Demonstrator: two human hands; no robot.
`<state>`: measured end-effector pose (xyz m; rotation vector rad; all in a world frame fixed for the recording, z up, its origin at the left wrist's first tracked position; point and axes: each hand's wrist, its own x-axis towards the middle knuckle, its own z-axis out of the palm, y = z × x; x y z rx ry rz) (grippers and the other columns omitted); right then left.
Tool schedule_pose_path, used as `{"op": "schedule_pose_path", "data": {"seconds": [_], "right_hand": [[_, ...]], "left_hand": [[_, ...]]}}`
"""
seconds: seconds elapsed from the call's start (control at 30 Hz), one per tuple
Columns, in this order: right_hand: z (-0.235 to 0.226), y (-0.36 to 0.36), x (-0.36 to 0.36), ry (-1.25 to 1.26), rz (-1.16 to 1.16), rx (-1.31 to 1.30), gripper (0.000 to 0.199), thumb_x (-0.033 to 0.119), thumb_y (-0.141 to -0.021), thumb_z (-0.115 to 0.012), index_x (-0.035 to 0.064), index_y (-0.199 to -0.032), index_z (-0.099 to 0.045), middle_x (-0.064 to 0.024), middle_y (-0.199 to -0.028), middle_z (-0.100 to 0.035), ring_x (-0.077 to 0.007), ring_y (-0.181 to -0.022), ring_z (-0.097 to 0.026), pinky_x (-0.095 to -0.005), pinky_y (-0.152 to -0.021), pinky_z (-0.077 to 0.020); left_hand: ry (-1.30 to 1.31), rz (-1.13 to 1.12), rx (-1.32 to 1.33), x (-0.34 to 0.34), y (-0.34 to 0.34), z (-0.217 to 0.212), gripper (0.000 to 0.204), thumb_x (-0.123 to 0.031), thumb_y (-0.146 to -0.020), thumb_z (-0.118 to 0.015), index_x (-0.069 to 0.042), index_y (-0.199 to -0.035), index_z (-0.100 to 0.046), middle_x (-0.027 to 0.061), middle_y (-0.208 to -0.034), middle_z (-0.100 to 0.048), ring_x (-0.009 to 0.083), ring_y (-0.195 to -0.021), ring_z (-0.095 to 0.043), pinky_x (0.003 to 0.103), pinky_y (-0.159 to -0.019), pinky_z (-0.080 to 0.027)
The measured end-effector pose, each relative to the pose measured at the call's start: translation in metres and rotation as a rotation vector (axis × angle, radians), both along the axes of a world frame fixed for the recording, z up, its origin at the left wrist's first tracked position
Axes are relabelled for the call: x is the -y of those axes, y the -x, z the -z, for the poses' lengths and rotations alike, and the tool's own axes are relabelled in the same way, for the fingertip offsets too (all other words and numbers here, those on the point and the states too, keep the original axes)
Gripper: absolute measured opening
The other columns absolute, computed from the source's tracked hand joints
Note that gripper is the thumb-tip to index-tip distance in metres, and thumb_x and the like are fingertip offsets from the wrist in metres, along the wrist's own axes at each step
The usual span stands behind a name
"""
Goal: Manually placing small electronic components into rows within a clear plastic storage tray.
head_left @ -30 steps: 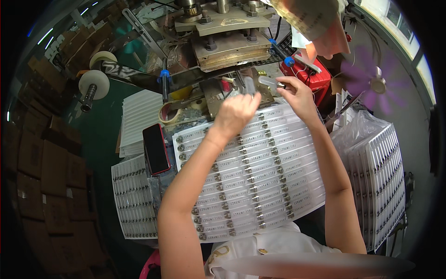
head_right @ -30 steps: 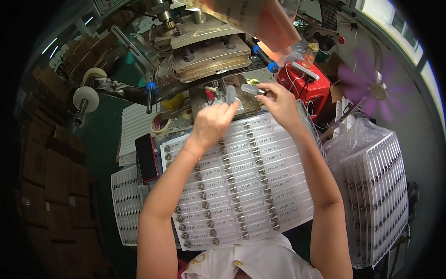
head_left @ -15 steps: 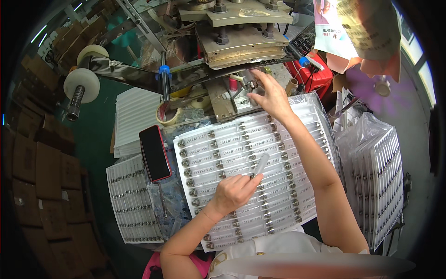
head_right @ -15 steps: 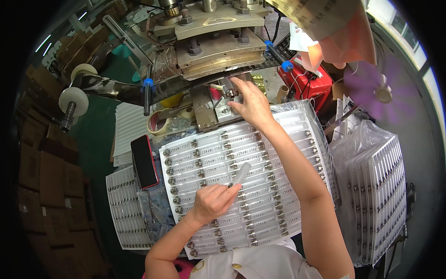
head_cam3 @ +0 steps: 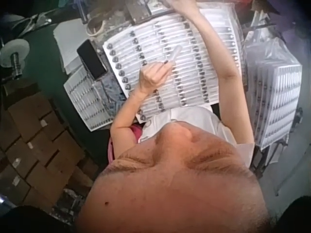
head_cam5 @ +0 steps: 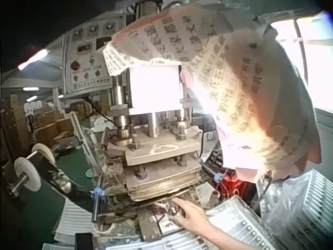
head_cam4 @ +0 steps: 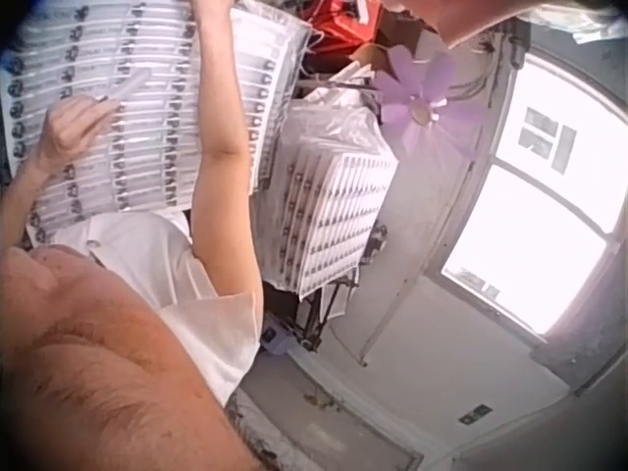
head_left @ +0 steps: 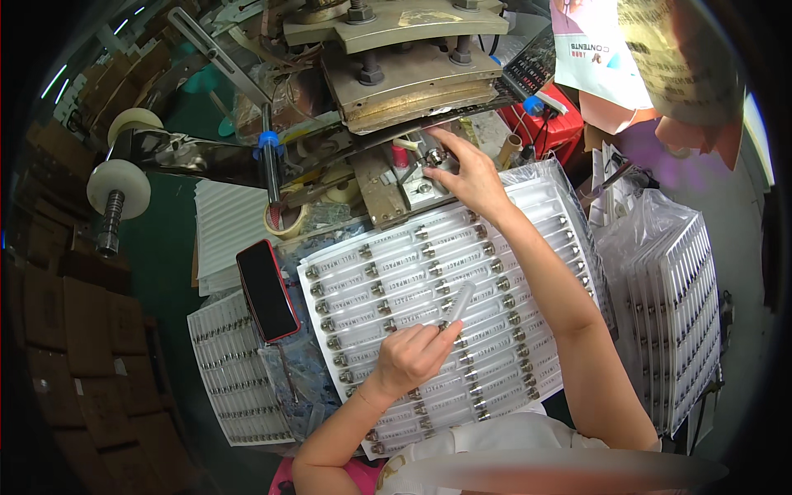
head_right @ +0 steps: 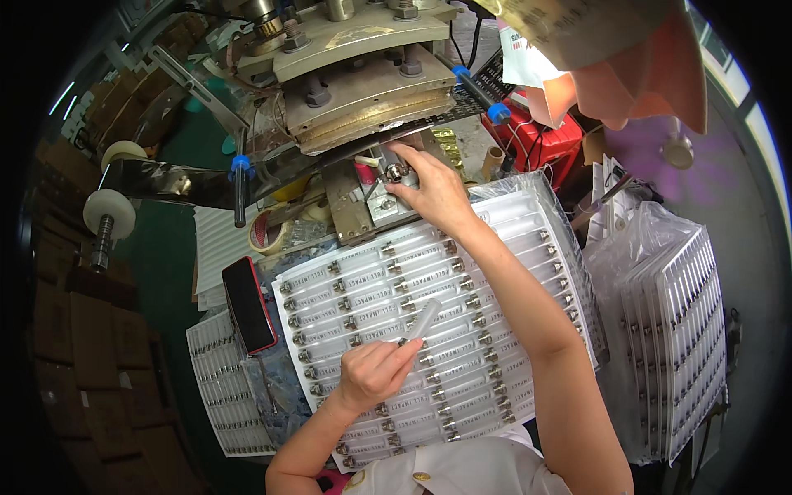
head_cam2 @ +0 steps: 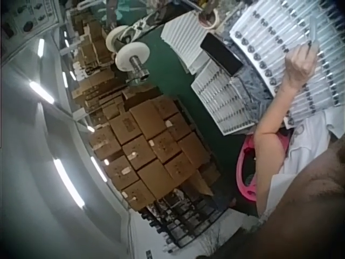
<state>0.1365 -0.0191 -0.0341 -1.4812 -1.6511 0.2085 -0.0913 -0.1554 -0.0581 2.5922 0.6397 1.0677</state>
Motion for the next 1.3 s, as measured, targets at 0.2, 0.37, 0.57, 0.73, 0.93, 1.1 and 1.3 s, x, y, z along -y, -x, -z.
{"op": "schedule_pose_path", "data": {"seconds": [0.2, 0.37, 0.57, 0.73, 0.93, 1.1, 1.3], "right_hand": [[0.000, -0.002, 0.000, 0.042, 0.011, 0.007, 0.064, 0.025, -0.077, -0.075, 0.0127, -0.133, -0.047, -0.0162, -0.120, -0.060, -0.0347, -0.104, -0.060, -0.0402, -0.088, -0.0489], [-0.007, -0.002, 0.004, 0.091, -0.025, 0.013, 0.070, 0.023, -0.076, -0.076, 0.0104, -0.137, -0.043, -0.0174, -0.127, -0.055, -0.0326, -0.111, -0.057, -0.0389, -0.093, -0.0466], [-0.016, -0.015, 0.015, 0.114, -0.083, 0.074, 0.071, 0.025, -0.077, -0.074, 0.0152, -0.139, -0.040, -0.0166, -0.124, -0.056, -0.0332, -0.111, -0.055, -0.0393, -0.095, -0.0445], [-0.017, -0.092, 0.052, 0.016, -0.013, 0.209, 0.061, 0.022, -0.080, -0.071, 0.0155, -0.136, -0.047, -0.0157, -0.114, -0.058, -0.0305, -0.107, -0.056, -0.0376, -0.093, -0.0436], [-0.018, -0.187, 0.114, 0.178, 0.208, 0.114, 0.035, 0.007, -0.081, -0.068, 0.0066, -0.116, -0.063, -0.0109, -0.100, -0.064, -0.0223, -0.090, -0.064, -0.0322, -0.080, -0.0532], [-0.008, -0.198, 0.140, 0.264, 0.137, 0.107, 0.026, 0.002, -0.079, -0.068, 0.0017, -0.105, -0.066, -0.0098, -0.094, -0.066, -0.0203, -0.082, -0.067, -0.0303, -0.076, -0.0534], [-0.001, -0.171, 0.147, 0.308, -0.048, 0.283, 0.029, 0.013, -0.076, -0.072, 0.0051, -0.103, -0.068, -0.0111, -0.094, -0.064, -0.0288, -0.089, -0.062, -0.0381, -0.079, -0.0487]], "left_hand": [[0.003, 0.002, -0.007, -0.001, -0.002, -0.001, 0.034, -0.003, -0.073, -0.070, -0.009, -0.106, -0.069, 0.0001, -0.059, -0.044, 0.0137, -0.049, -0.048, 0.027, -0.044, -0.041], [0.008, 0.000, 0.017, 0.000, -0.003, 0.003, 0.036, -0.004, -0.074, -0.069, -0.006, -0.110, -0.068, 0.0006, -0.058, -0.046, 0.0144, -0.049, -0.049, 0.028, -0.044, -0.042], [0.036, -0.049, 0.060, 0.001, 0.000, -0.002, 0.042, -0.006, -0.076, -0.070, -0.001, -0.118, -0.063, 0.0036, -0.063, -0.058, 0.0158, -0.051, -0.054, 0.028, -0.046, -0.043], [0.067, -0.037, 0.105, 0.000, 0.001, -0.017, 0.039, -0.006, -0.076, -0.073, -0.004, -0.115, -0.066, 0.0048, -0.068, -0.062, 0.0171, -0.055, -0.058, 0.028, -0.048, -0.045], [0.242, -0.065, 0.134, -0.008, -0.019, -0.037, 0.033, -0.005, -0.078, -0.072, -0.009, -0.111, -0.069, 0.0078, -0.076, -0.066, 0.0183, -0.058, -0.061, 0.027, -0.051, -0.048], [0.409, -0.026, 0.212, -0.027, -0.077, -0.033, 0.024, -0.005, -0.083, -0.069, -0.008, -0.106, -0.070, 0.0091, -0.081, -0.068, 0.0142, -0.059, -0.061, 0.025, -0.052, -0.048], [0.299, -0.077, 0.166, -0.068, -0.174, -0.014, 0.023, -0.013, -0.083, -0.068, -0.008, -0.105, -0.068, 0.0107, -0.083, -0.069, 0.0206, -0.063, -0.064, 0.031, -0.055, -0.050]]}}
